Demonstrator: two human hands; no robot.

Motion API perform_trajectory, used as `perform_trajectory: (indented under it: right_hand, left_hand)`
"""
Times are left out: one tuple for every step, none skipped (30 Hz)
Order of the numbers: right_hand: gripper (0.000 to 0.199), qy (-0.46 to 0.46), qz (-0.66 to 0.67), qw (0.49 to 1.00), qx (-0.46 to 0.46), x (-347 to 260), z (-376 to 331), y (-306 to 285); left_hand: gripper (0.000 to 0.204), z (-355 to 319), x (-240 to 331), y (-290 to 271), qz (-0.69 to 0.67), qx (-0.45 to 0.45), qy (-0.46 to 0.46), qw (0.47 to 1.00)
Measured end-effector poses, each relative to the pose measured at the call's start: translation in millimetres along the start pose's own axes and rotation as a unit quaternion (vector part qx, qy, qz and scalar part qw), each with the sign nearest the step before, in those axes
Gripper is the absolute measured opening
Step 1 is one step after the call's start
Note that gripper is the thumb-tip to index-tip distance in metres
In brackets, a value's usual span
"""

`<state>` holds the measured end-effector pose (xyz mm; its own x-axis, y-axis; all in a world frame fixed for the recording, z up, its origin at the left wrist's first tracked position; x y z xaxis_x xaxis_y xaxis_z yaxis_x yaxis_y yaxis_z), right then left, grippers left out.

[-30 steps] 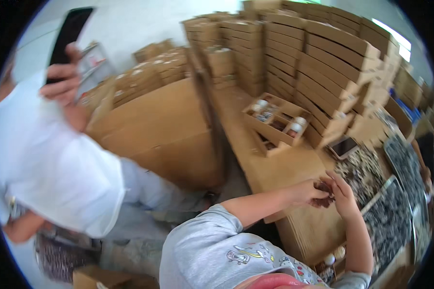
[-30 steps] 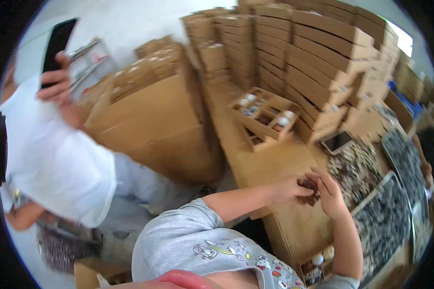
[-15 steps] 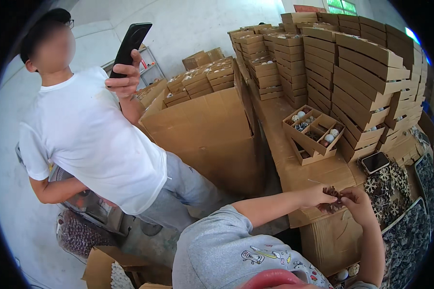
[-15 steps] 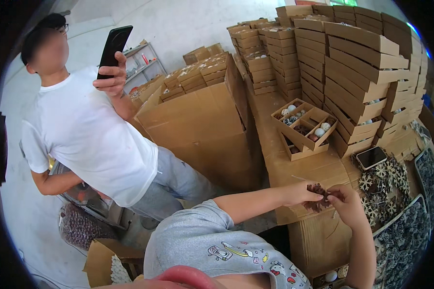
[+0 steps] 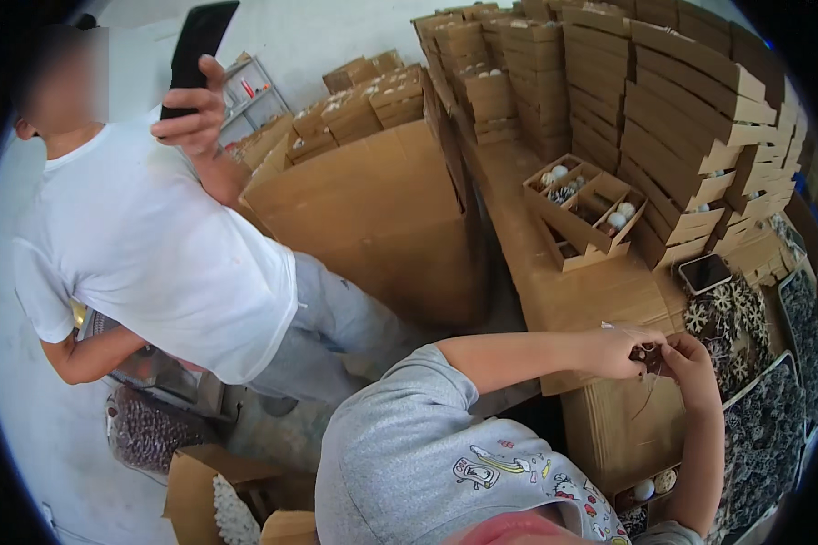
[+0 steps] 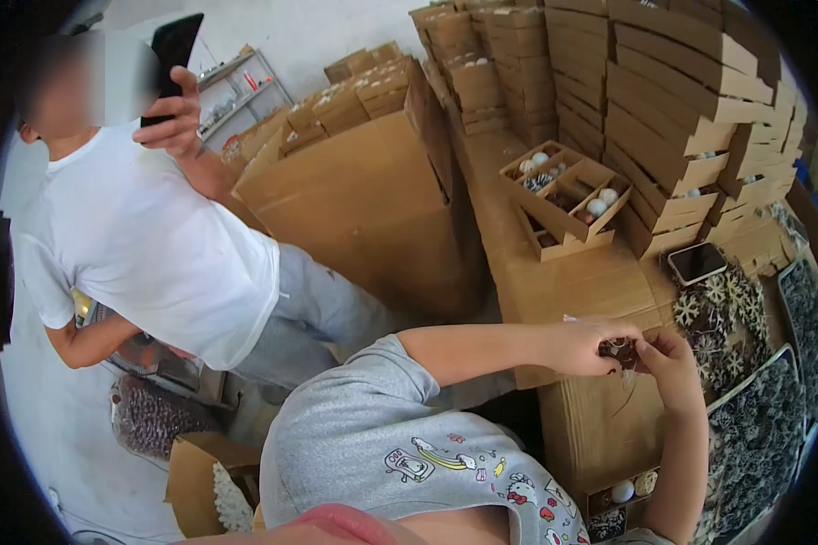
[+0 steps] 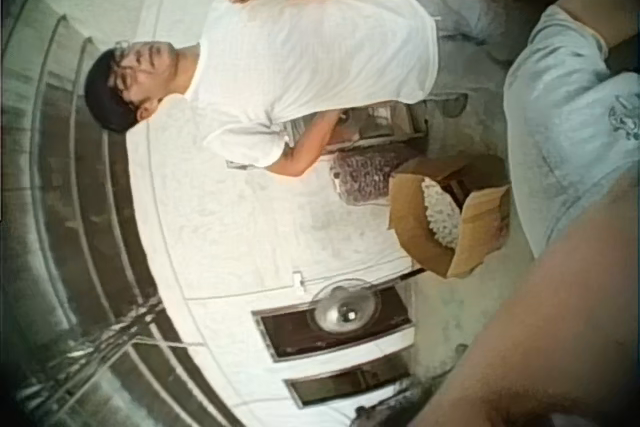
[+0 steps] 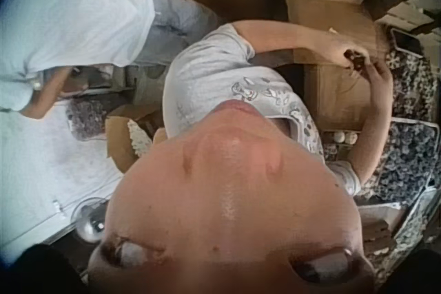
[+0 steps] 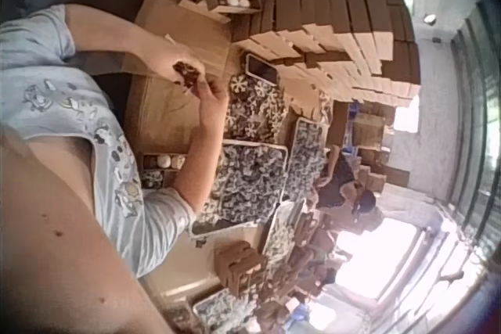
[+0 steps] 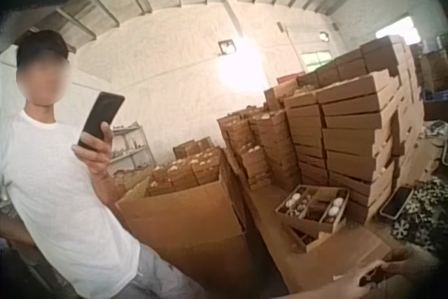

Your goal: Manually sort and place various Christmas ornaments into partitioned gift boxes for retail packaging.

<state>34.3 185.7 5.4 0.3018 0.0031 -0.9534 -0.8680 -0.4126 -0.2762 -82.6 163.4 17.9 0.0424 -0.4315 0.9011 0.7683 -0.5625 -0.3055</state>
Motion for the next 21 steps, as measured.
perform_trajectory:
  right_hand:
    - [0.010,0.021,0.010,1.000,-0.012,5.5,-2.6,2.9]
    - [0.009,0.042,0.020,0.999,-0.024,14.8,-9.0,7.6]
    - [0.008,0.052,0.031,0.998,-0.035,19.0,-12.5,10.3]
    - [0.006,0.057,0.053,0.996,-0.049,24.8,-10.6,10.6]
    - [0.006,0.045,0.070,0.996,-0.032,20.6,-6.2,8.3]
    - [0.006,0.043,0.090,0.995,-0.015,23.1,-5.6,7.4]
    - [0.006,0.041,0.111,0.993,0.003,26.2,-4.0,7.0]
    - [0.008,0.019,0.059,0.998,0.030,35.0,4.7,-5.4]
    - [0.008,0.003,0.046,0.997,0.055,35.2,5.7,-9.2]
    - [0.008,-0.012,0.033,0.996,0.080,30.9,8.1,-14.2]
    - [0.009,-0.027,0.018,0.994,0.103,27.0,10.4,-18.3]
    - [0.010,-0.012,0.080,0.989,0.127,26.8,7.9,-18.2]
    - [0.011,-0.025,0.117,0.983,0.137,25.3,7.5,-22.4]
    - [0.011,-0.038,0.153,0.977,0.147,29.4,4.6,-25.3]
    - [0.011,-0.046,0.187,0.970,0.151,32.2,1.6,-23.9]
    - [0.012,-0.047,0.223,0.962,0.148,33.1,1.6,-18.4]
    - [0.011,-0.053,0.237,0.960,0.140,26.7,3.1,-17.0]
    - [0.011,-0.045,0.251,0.958,0.131,21.3,2.5,-10.3]
    - [0.011,-0.033,0.269,0.955,0.122,20.2,2.5,-3.2]
    - [0.012,-0.055,0.246,0.957,0.142,14.5,2.9,-3.1]
    - [0.012,-0.058,0.245,0.957,0.141,11.5,1.4,-3.9]
  left_hand:
    - [0.040,3.2,-0.4,1.7,-0.004,-0.010,0.025,1.000]
    - [0.045,-4.3,-5.4,10.5,0.030,-0.012,0.016,0.999]
    - [0.048,-6.1,-2.2,12.4,0.035,-0.004,0.042,0.998]
    - [0.050,-8.0,0.0,12.0,0.041,0.003,0.068,0.997]
    - [0.053,-7.4,2.4,8.8,0.046,0.011,0.093,0.995]
    - [0.060,-8.4,9.0,9.5,0.061,0.000,0.112,0.992]
    - [0.060,-6.0,9.1,6.5,0.056,0.001,0.088,0.995]
    - [0.060,-1.7,9.9,2.6,0.051,0.001,0.065,0.997]
    - [0.060,-2.1,5.8,0.9,0.040,0.003,0.033,0.999]
    - [0.059,-3.2,10.0,-2.7,0.057,0.032,0.080,0.995]
    - [0.057,-7.0,-1.6,-1.0,0.023,0.042,0.068,0.997]
    - [0.055,-12.8,-15.4,1.4,-0.011,0.052,0.055,0.997]
    - [0.054,-9.0,-11.7,-2.5,-0.030,0.055,0.059,0.996]
    - [0.047,-11.6,-7.8,-1.4,0.018,0.056,0.050,0.997]
    - [0.044,-10.6,-12.6,-1.1,-0.027,0.038,-0.001,0.999]
    - [0.041,-9.8,-17.8,0.2,-0.072,0.019,-0.052,0.996]
    - [0.039,-8.5,-22.7,2.8,-0.116,-0.001,-0.103,0.988]
    - [0.036,-9.8,-26.9,6.2,-0.153,0.000,-0.122,0.981]
    - [0.033,-10.0,-32.4,10.3,-0.192,0.000,-0.147,0.970]
    - [0.031,-9.7,-37.6,13.9,-0.231,0.001,-0.172,0.958]
    - [0.031,-9.2,-37.5,17.6,-0.255,-0.009,-0.169,0.952]
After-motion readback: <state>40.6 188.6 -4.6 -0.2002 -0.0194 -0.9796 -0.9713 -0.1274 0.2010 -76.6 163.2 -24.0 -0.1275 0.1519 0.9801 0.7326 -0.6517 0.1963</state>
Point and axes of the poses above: each hand's wrist, its own z-axis towards the middle knuckle, its own y-axis out of the palm, x = y × z, the point moved 8 cm from there along z, towards the middle knuckle, and after that the axes turned 13 degrees about -z, right-handed, at the moved point
